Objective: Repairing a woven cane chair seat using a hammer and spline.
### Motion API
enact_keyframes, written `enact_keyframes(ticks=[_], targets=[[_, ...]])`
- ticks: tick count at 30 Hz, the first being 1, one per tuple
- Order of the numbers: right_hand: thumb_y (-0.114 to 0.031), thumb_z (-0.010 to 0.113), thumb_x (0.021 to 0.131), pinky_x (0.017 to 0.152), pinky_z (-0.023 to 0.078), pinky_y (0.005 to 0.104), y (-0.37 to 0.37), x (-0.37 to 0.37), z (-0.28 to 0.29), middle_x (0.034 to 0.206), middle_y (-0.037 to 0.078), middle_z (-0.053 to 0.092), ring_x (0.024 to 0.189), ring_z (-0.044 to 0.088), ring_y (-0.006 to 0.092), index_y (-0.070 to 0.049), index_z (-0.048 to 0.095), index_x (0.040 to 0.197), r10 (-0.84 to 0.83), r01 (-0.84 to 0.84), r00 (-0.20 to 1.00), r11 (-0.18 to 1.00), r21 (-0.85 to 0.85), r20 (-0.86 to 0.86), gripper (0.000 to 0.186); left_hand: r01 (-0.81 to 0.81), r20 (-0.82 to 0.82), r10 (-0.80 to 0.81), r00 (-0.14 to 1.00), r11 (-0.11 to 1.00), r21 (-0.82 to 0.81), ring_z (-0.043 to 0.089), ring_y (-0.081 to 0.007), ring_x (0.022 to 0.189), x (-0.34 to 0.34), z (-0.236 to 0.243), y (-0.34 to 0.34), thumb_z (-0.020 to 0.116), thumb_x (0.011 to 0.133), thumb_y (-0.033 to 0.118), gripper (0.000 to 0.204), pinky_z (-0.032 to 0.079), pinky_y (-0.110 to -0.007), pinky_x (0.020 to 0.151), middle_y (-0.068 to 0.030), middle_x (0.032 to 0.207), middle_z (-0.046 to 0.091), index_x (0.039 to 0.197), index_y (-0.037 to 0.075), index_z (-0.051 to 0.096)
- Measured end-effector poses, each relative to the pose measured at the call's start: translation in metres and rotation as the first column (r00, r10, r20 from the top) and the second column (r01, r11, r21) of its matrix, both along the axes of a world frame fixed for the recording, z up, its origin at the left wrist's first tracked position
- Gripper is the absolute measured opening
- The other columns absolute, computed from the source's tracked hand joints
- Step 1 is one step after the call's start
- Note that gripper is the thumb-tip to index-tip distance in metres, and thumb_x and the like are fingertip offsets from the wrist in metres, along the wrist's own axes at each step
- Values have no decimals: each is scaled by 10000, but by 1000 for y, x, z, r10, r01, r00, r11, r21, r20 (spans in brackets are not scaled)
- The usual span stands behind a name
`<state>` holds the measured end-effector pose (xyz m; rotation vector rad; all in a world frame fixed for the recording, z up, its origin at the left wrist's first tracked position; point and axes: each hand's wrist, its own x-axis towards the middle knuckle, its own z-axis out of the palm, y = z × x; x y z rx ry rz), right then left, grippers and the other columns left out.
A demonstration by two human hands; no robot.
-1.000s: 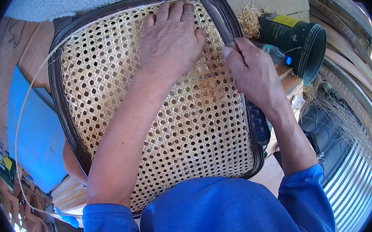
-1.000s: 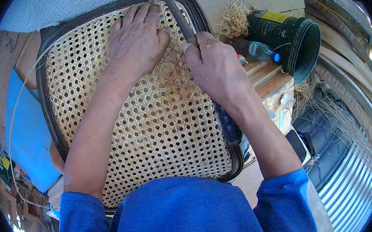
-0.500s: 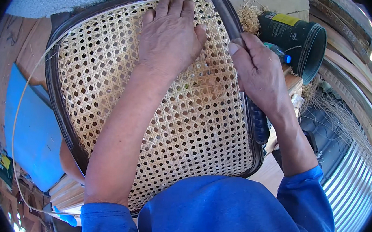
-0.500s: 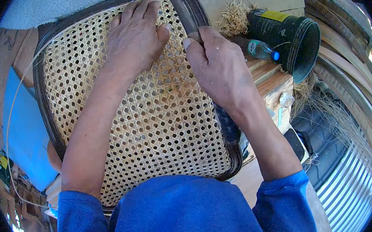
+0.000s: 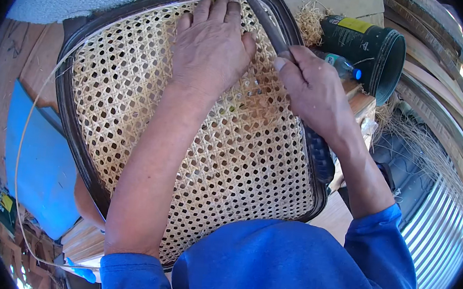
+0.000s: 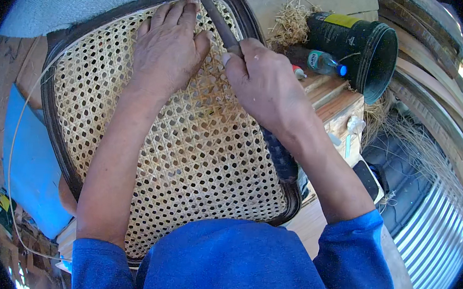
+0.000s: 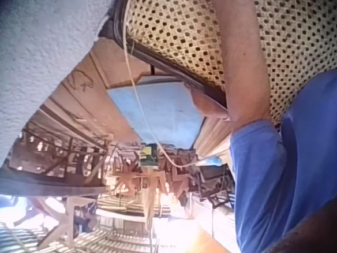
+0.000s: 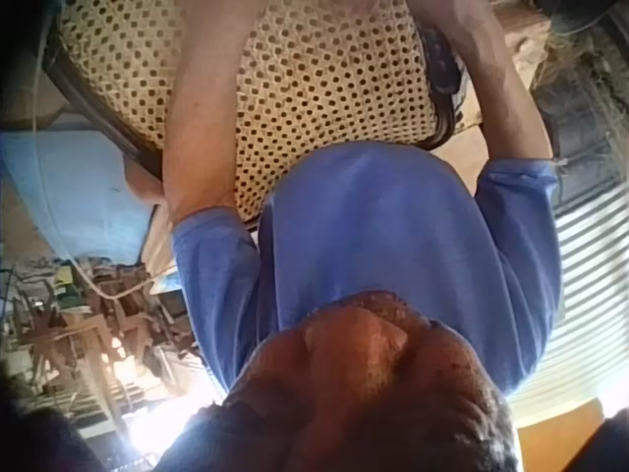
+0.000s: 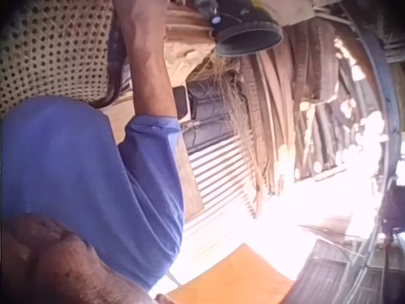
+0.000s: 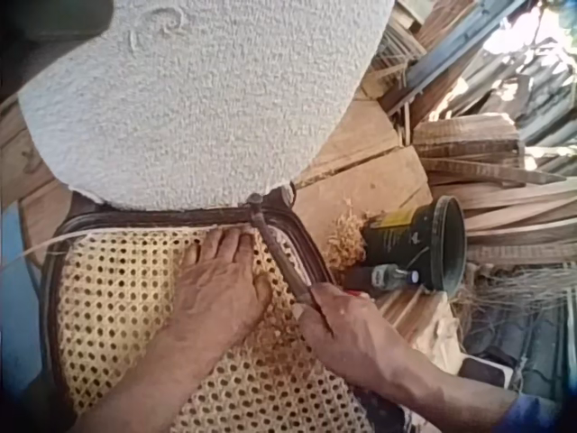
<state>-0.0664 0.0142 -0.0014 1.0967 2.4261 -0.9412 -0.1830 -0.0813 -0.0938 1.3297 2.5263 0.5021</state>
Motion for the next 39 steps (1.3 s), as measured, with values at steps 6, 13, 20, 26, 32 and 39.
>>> enact_keyframes(ticks=[6, 13, 20, 26, 32, 39], targets=[[-229, 529, 944, 541, 427, 326, 2, 3, -5, 666, 91, 528, 576, 524, 149, 23, 563, 953, 68, -67, 998, 995, 76, -16, 254, -3, -25, 3, 1000, 1000, 5, 395, -238, 1307, -1, 0, 1, 488, 902, 316, 539, 319, -415, 1053, -113, 1385, 470, 1344, 9, 467], [-210, 497, 968, 439, 374, 218, 16, 17, 10, 660, 1, 509, 462, 474, 56, 0, 573, 942, -152, 135, 976, 984, -114, -159, 225, -6, 125, 14, 992, 998, -60, 395, -255, 1320, -12, 9, 4, 450, 948, 253, 467, 306, -456, 1108, -124, 1410, 452, 1348, 12, 466], [-208, 500, 967, 445, 378, 218, 21, 20, 19, 660, 6, 511, 472, 475, 57, 12, 566, 932, -58, 52, 997, 993, -105, -58, 232, 70, 13, -70, 997, 997, 16, 449, -252, 1225, -25, -1, 2, 416, 939, 254, 410, 380, -436, 1059, -52, 1341, 498, 1302, 124, 554], [-213, 508, 962, 454, 384, 221, 20, 14, 17, 658, -2, 517, 483, 473, 54, 9, 564, 925, -19, 14, 998, 996, -86, -52, 233, 61, -5, -60, 998, 997, 38, 448, -247, 1215, -24, -4, 2, 442, 938, 252, 394, 379, -439, 1055, -34, 1331, 502, 1298, 142, 559], [-231, 508, 959, 468, 395, 238, 15, 12, 19, 638, 10, 524, 490, 490, 61, 11, 569, 916, -1, -4, 990, 999, -35, -142, 254, 78, -26, -77, 997, 996, 39, 448, -247, 1216, -24, -5, 2, 466, 943, 276, 382, 381, -441, 1050, -30, 1326, 504, 1290, 150, 565], [-232, 517, 951, 469, 397, 252, 22, 13, 11, 625, 21, 528, 484, 487, 69, 17, 572, 896, 48, -54, 994, 997, -53, -95, 261, 64, -40, -62, 997, 997, 49, 463, -249, 1206, -25, -6, 4, 472, 939, 253, 380, 387, -428, 1044, -40, 1311, 526, 1292, 141, 555]])
